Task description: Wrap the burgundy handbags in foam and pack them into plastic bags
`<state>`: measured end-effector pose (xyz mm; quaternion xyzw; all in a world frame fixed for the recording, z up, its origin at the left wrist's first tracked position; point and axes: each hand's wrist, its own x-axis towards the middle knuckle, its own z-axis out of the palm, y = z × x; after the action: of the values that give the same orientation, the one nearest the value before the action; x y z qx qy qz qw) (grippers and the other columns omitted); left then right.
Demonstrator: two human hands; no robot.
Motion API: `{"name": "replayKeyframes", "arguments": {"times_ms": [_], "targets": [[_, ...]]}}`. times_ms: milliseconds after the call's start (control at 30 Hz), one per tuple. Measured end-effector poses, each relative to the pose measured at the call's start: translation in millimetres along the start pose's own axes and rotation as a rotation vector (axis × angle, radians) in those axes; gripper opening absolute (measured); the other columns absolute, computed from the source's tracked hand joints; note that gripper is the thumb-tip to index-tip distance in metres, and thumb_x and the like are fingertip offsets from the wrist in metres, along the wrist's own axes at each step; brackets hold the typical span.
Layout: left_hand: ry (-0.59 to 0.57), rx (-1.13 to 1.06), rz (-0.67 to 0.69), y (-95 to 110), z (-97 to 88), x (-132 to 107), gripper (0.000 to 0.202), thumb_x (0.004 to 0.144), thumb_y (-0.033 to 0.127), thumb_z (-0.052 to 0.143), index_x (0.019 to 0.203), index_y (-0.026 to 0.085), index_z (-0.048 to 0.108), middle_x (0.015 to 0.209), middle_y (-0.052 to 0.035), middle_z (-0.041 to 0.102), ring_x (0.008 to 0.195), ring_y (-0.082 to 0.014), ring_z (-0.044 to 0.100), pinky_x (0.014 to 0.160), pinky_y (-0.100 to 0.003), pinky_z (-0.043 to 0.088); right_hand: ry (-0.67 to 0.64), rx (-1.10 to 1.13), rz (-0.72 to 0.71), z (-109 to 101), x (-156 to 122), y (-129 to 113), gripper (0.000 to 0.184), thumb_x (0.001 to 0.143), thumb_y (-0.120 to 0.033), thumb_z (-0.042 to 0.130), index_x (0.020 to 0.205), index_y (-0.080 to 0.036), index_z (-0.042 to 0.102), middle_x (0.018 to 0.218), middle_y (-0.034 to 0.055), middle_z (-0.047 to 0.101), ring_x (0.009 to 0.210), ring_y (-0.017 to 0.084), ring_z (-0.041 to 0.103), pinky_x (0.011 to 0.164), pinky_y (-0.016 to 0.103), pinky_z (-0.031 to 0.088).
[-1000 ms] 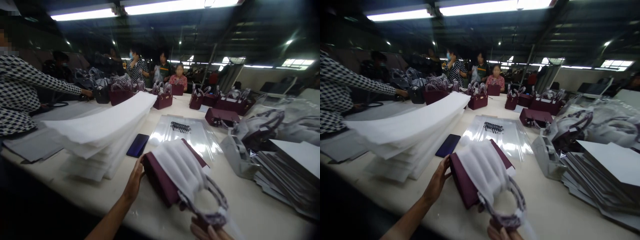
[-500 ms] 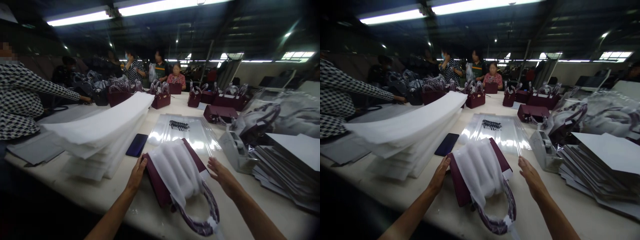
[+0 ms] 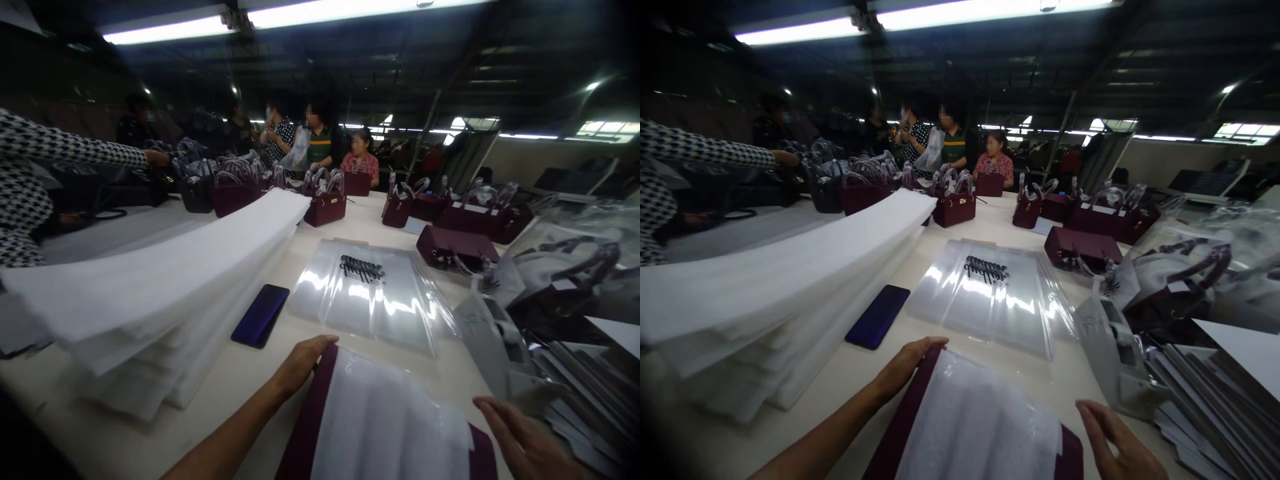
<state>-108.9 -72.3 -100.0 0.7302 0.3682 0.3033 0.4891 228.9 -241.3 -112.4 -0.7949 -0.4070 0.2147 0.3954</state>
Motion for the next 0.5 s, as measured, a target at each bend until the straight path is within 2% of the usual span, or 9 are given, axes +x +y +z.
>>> {"name": "replayKeyframes", "arguments": {"times_ms": [67,100,167,200,267,333,433,500], "targets": [[0.079,0.116,0.036,-7,-2.6,14,0.040,0.091,0.043,0.031,0.109,0.020,0.059,0.102,-0.0069,0.065,0.091,-0.0189,0.062,0.073,-0.032,0.053,-0.021,-0.114,-0.256,22,39,-9,0.036,0.069,-0.050,0.058,0.093,-0.025,0.067,0.101,0.0066,0.065,0.096,0.030,0.059,0.091,0.046,0.043],[0.117,0.183,0.064,-11,-5.0,22,0.037,0.090,0.041,0.035,0.108,0.018,0.059,0.104,-0.0086,0.064,0.093,-0.0196,0.060,0.075,-0.033,0.052,-0.057,-0.145,-0.396,37,56,-15,0.036,0.074,-0.047,0.055,0.099,-0.024,0.065,0.108,0.0064,0.062,0.103,0.028,0.056,0.095,0.043,0.040],[0.152,0.319,0.138,-20,-8.6,40,0.034,0.087,0.036,0.042,0.109,0.016,0.058,0.112,-0.0118,0.060,0.104,-0.0215,0.055,0.088,-0.038,0.046,-0.164,-0.193,-0.594,71,87,-27,0.038,0.081,-0.041,0.048,0.112,-0.022,0.059,0.123,0.0054,0.054,0.116,0.023,0.047,0.100,0.040,0.036],[0.138,0.384,0.180,-24,-8.8,50,0.033,0.086,0.034,0.044,0.111,0.015,0.057,0.116,-0.0127,0.057,0.109,-0.0222,0.052,0.094,-0.040,0.041,-0.220,-0.225,-0.649,87,100,-32,0.040,0.083,-0.039,0.047,0.119,-0.022,0.055,0.129,0.0050,0.048,0.121,0.022,0.042,0.101,0.041,0.035],[0.062,0.505,0.260,-34,-5.3,72,0.036,0.083,0.031,0.049,0.116,0.017,0.054,0.126,-0.0120,0.051,0.120,-0.0240,0.043,0.102,-0.043,0.032,-0.308,-0.288,-0.705,111,120,-39,0.044,0.083,-0.038,0.048,0.123,-0.021,0.051,0.132,0.0058,0.045,0.124,0.024,0.038,0.102,0.044,0.034],[-0.043,0.614,0.314,-43,0.8,93,0.044,0.078,0.030,0.056,0.121,0.020,0.050,0.132,-0.0105,0.046,0.126,-0.0269,0.035,0.103,-0.047,0.029,-0.346,-0.317,-0.721,124,134,-41,0.036,0.085,-0.036,0.045,0.114,-0.020,0.059,0.123,0.0072,0.053,0.120,0.026,0.043,0.100,0.045,0.035],[-0.173,0.749,0.353,-55,5.6,117,0.044,0.078,0.033,0.058,0.120,0.022,0.050,0.131,-0.0106,0.048,0.124,-0.0299,0.038,0.099,-0.051,0.030,-0.361,-0.332,-0.736,123,142,-40,0.034,0.088,-0.036,0.039,0.099,-0.021,0.067,0.110,0.0077,0.062,0.113,0.026,0.050,0.097,0.045,0.038],[-0.233,0.819,0.380,-59,3.1,125,0.040,0.082,0.037,0.054,0.119,0.023,0.051,0.129,-0.0103,0.050,0.121,-0.0285,0.042,0.098,-0.047,0.032,-0.373,-0.346,-0.747,117,139,-37,0.035,0.084,-0.041,0.047,0.108,-0.021,0.063,0.114,0.0088,0.060,0.115,0.028,0.048,0.097,0.046,0.038]]}}
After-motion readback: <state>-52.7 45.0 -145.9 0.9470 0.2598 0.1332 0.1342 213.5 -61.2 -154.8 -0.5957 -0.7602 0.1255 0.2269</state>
